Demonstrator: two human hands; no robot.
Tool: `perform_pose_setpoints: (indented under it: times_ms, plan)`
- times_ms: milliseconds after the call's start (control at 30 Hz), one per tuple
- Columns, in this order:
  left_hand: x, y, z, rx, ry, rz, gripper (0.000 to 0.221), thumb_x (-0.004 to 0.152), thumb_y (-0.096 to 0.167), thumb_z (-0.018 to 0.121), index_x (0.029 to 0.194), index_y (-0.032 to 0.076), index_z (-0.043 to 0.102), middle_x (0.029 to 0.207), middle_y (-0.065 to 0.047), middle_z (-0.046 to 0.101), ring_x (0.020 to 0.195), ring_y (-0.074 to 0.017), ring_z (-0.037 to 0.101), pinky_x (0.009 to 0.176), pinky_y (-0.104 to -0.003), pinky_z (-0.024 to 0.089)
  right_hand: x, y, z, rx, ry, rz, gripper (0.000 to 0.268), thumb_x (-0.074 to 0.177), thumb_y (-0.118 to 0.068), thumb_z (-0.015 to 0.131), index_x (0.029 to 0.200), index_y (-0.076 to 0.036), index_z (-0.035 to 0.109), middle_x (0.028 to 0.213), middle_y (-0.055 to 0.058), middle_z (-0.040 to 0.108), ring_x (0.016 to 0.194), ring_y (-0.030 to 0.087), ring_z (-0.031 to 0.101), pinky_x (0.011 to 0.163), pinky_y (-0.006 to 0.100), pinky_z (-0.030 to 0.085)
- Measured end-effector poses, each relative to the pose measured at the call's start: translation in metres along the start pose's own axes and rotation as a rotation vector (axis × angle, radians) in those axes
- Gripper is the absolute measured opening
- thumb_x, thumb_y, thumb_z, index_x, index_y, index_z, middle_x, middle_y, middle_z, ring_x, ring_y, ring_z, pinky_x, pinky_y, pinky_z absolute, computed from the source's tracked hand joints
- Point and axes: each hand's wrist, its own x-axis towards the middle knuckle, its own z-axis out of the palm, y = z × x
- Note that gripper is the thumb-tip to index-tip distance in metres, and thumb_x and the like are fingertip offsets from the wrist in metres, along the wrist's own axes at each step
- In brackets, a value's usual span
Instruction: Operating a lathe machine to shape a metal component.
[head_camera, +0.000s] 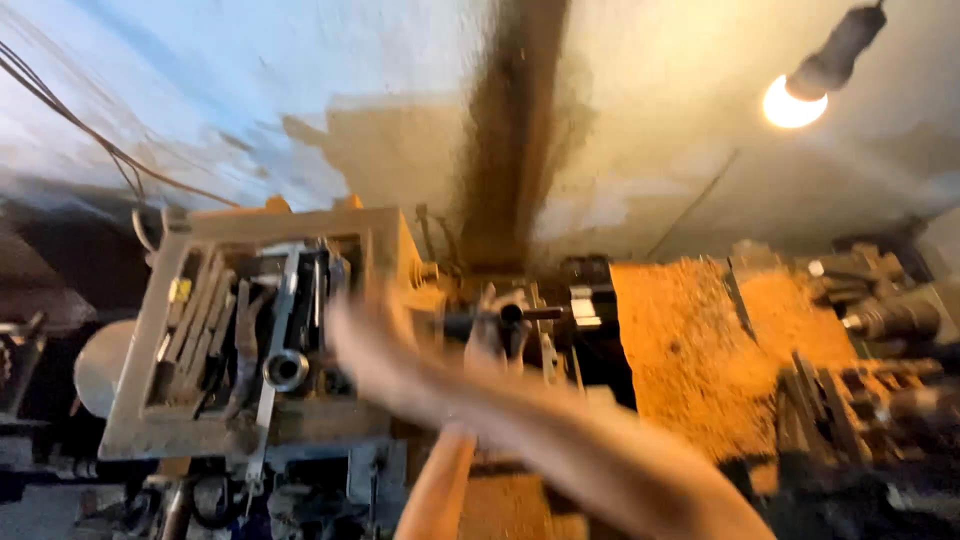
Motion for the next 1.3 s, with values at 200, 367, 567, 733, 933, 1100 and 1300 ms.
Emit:
perform_pose_setpoints:
  times_ms: [200, 367, 567, 733, 933, 1100, 1300]
  plan:
    - [-0.03, -0.05, 0.017, 0.082, 0.042, 0.229, 0.058, 0.107, 0.016, 0.061, 0.146, -0.01, 0.028, 0.135, -0.019, 0.062, 0.129, -0.0418, 0.057, 0.116, -0.053, 0.043, -0.178, -0.028, -0.047, 0.187, 0.312, 0.018, 0.036, 0.103, -0.034, 0.052, 0.135, -0.017, 0.056, 0.142, 0.009, 0.061, 0.132, 0.028, 0.06, 0.111, 0.05, 0.049]
    - [-0.01, -0.007, 0.006, -0.111, -0.063, -0.374, 0.048, 0.102, 0.014, 0.062, 0.148, 0.011, 0.047, 0.116, -0.019, 0.068, 0.105, -0.0366, 0.065, 0.09, -0.047, 0.055, -0.013, 0.108, -0.074, 0.37, 0.328, 0.807, 0.037, 0.099, -0.034, 0.058, 0.12, -0.003, 0.056, 0.115, 0.018, 0.065, 0.103, 0.026, 0.069, 0.067, 0.04, 0.06]
    - [0.007, 0.021, 0.007, 0.0, -0.017, -0.022, 0.03, 0.106, 0.013, 0.055, 0.135, 0.013, 0.048, 0.114, -0.014, 0.066, 0.107, -0.034, 0.065, 0.101, -0.054, 0.045, -0.031, -0.068, 0.082, 0.435, 0.202, 0.933, 0.039, 0.1, -0.034, 0.051, 0.099, 0.0, 0.07, 0.095, 0.015, 0.076, 0.086, 0.024, 0.076, 0.076, 0.037, 0.062]
    - [-0.007, -0.02, 0.015, -0.153, -0.114, -0.196, 0.033, 0.108, 0.014, 0.04, 0.135, 0.007, 0.057, 0.129, -0.011, 0.068, 0.086, -0.0175, 0.068, 0.075, -0.033, 0.06, -0.162, -0.042, -0.063, 0.713, 0.402, 0.75, 0.046, 0.104, -0.037, 0.045, 0.11, 0.004, 0.066, 0.111, 0.021, 0.073, 0.102, 0.031, 0.073, 0.091, 0.045, 0.058]
    - [-0.024, -0.031, 0.023, 0.018, 0.015, 0.025, 0.015, 0.109, 0.016, 0.058, 0.12, 0.007, 0.064, 0.123, -0.013, 0.07, 0.111, -0.0264, 0.068, 0.097, -0.041, 0.056, -0.023, 0.113, -0.066, 0.975, 0.688, 0.498, 0.053, 0.107, -0.04, 0.04, 0.121, 0.007, 0.061, 0.127, 0.028, 0.069, 0.117, 0.038, 0.07, 0.107, 0.052, 0.055]
    - [-0.021, -0.02, 0.03, -0.727, 0.139, -0.35, 0.033, 0.111, 0.024, 0.051, 0.124, -0.006, 0.058, 0.127, -0.02, 0.066, 0.093, -0.0229, 0.052, 0.088, -0.04, 0.04, 0.007, 0.036, 0.084, -0.22, -0.183, 0.538, 0.018, 0.095, -0.028, 0.06, 0.097, -0.014, 0.072, 0.088, 0.01, 0.066, 0.079, 0.02, 0.057, 0.066, 0.036, 0.048]
    - [0.003, 0.004, 0.018, 0.039, 0.013, 0.0, 0.016, 0.108, 0.017, 0.053, 0.116, 0.005, 0.06, 0.121, -0.012, 0.07, 0.114, -0.0253, 0.067, 0.115, -0.043, 0.05, -0.165, -0.076, -0.024, 0.071, 0.011, -0.32, 0.02, 0.1, -0.011, 0.06, 0.117, -0.005, 0.068, 0.14, 0.013, 0.063, 0.142, 0.031, 0.053, 0.116, 0.068, 0.034]
